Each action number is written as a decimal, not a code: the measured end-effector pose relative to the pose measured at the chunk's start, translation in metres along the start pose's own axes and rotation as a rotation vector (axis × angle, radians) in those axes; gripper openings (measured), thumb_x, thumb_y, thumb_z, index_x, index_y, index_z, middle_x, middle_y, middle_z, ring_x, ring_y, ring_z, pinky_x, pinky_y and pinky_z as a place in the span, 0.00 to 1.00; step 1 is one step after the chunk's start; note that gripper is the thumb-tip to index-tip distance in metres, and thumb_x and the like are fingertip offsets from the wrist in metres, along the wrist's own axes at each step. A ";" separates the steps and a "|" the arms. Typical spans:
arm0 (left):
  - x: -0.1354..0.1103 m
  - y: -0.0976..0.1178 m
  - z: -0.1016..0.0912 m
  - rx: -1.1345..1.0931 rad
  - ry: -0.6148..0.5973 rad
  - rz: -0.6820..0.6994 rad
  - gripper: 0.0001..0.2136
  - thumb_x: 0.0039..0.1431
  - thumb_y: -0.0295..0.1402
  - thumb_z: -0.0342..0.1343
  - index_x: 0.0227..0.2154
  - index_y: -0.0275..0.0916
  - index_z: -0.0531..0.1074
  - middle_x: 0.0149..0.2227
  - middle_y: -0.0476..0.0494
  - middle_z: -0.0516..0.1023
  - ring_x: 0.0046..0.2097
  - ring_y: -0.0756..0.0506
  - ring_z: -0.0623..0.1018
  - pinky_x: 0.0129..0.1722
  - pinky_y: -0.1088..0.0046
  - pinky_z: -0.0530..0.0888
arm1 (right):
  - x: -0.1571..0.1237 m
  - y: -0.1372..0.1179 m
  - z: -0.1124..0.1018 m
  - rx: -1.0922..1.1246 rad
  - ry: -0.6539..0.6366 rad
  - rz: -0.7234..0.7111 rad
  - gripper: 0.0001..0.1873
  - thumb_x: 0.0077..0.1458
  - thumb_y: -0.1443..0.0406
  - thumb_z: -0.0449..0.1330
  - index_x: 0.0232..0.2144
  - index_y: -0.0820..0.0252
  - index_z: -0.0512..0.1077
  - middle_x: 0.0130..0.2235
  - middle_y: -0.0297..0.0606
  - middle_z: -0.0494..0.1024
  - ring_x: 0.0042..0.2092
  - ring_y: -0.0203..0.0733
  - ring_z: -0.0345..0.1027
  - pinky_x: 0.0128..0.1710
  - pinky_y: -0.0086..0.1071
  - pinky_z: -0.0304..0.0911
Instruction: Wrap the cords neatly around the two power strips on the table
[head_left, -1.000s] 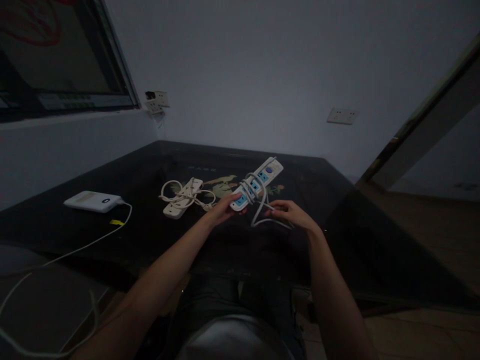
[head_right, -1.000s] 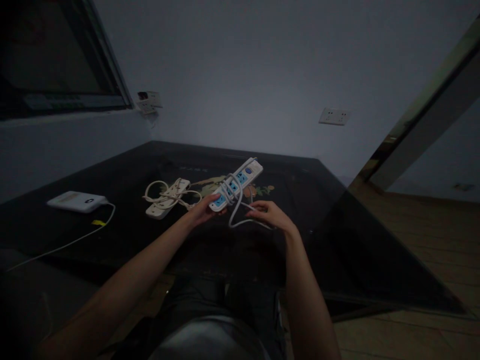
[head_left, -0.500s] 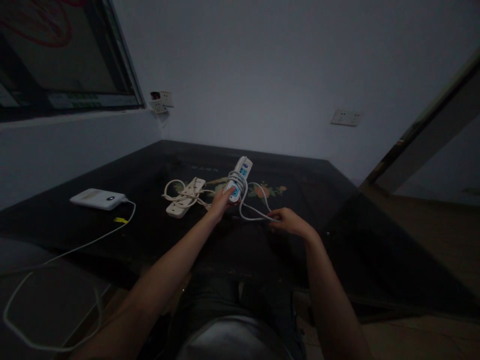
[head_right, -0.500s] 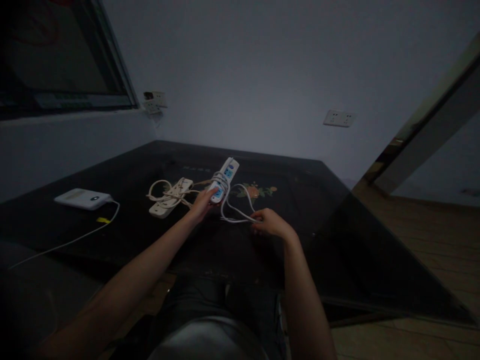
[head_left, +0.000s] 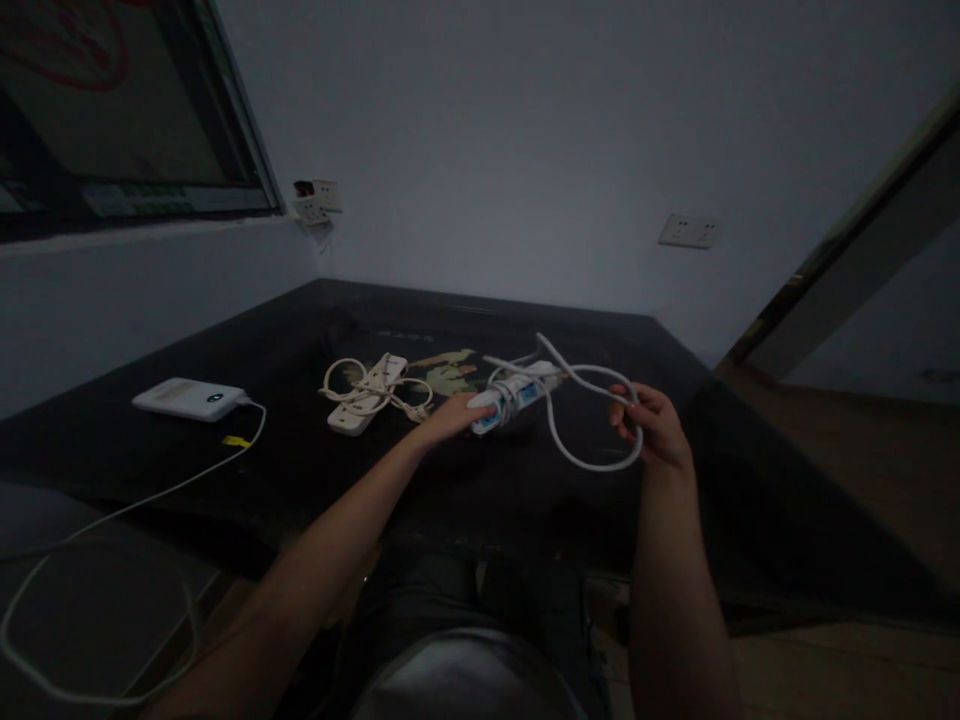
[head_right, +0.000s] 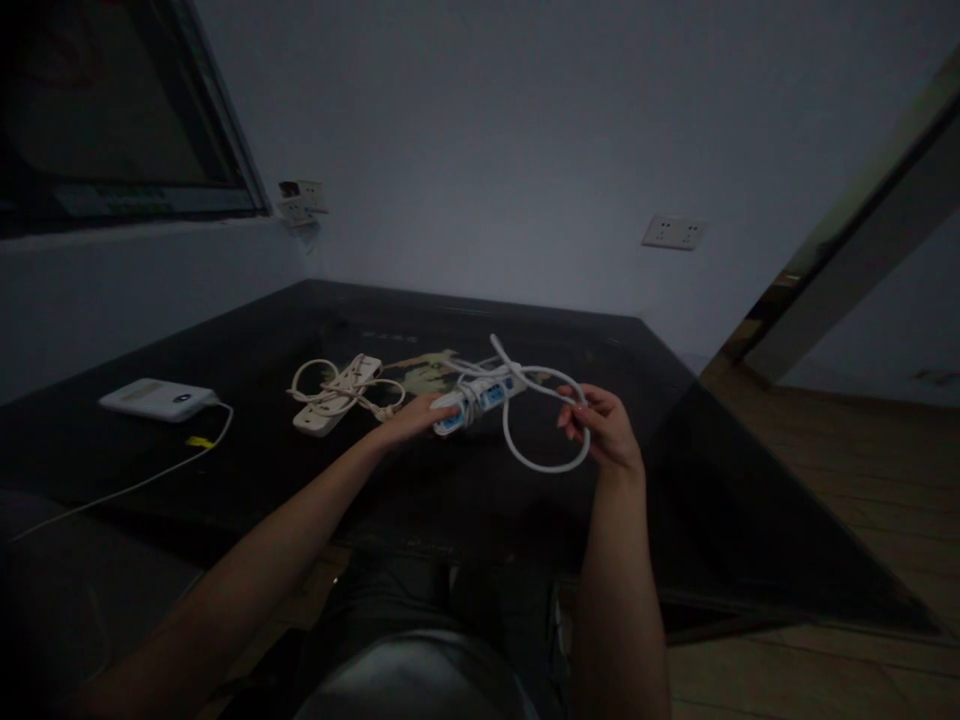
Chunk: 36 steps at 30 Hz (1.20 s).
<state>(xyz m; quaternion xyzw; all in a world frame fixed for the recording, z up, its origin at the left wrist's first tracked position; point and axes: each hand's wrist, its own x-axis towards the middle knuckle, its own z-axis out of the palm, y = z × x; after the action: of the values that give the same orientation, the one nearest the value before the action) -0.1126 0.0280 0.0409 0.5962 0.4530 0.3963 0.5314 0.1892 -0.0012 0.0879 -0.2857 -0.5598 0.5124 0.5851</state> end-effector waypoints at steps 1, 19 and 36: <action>-0.003 0.002 0.001 0.021 -0.069 0.001 0.09 0.46 0.36 0.63 0.26 0.35 0.74 0.20 0.49 0.72 0.21 0.51 0.68 0.18 0.78 0.61 | 0.003 0.001 0.001 0.034 0.080 -0.034 0.18 0.35 0.58 0.71 0.32 0.58 0.78 0.19 0.32 0.74 0.16 0.29 0.59 0.12 0.21 0.50; -0.021 0.014 -0.007 -0.212 -0.592 -0.040 0.21 0.44 0.42 0.64 0.37 0.30 0.74 0.28 0.42 0.77 0.24 0.49 0.74 0.21 0.76 0.68 | 0.022 0.027 -0.009 0.001 0.371 0.120 0.19 0.35 0.62 0.70 0.34 0.60 0.77 0.25 0.32 0.77 0.22 0.29 0.63 0.20 0.22 0.56; -0.009 0.013 0.004 -0.408 -0.053 0.140 0.21 0.45 0.43 0.61 0.38 0.32 0.72 0.25 0.46 0.74 0.21 0.51 0.72 0.16 0.79 0.63 | 0.010 0.022 0.026 -0.400 -0.608 0.458 0.21 0.47 0.60 0.66 0.43 0.67 0.75 0.22 0.30 0.71 0.21 0.28 0.59 0.21 0.24 0.56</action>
<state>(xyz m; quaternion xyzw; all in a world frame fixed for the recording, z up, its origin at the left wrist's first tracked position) -0.1093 0.0184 0.0535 0.5163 0.3068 0.4999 0.6240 0.1572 0.0092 0.0768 -0.3464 -0.7172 0.5713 0.1980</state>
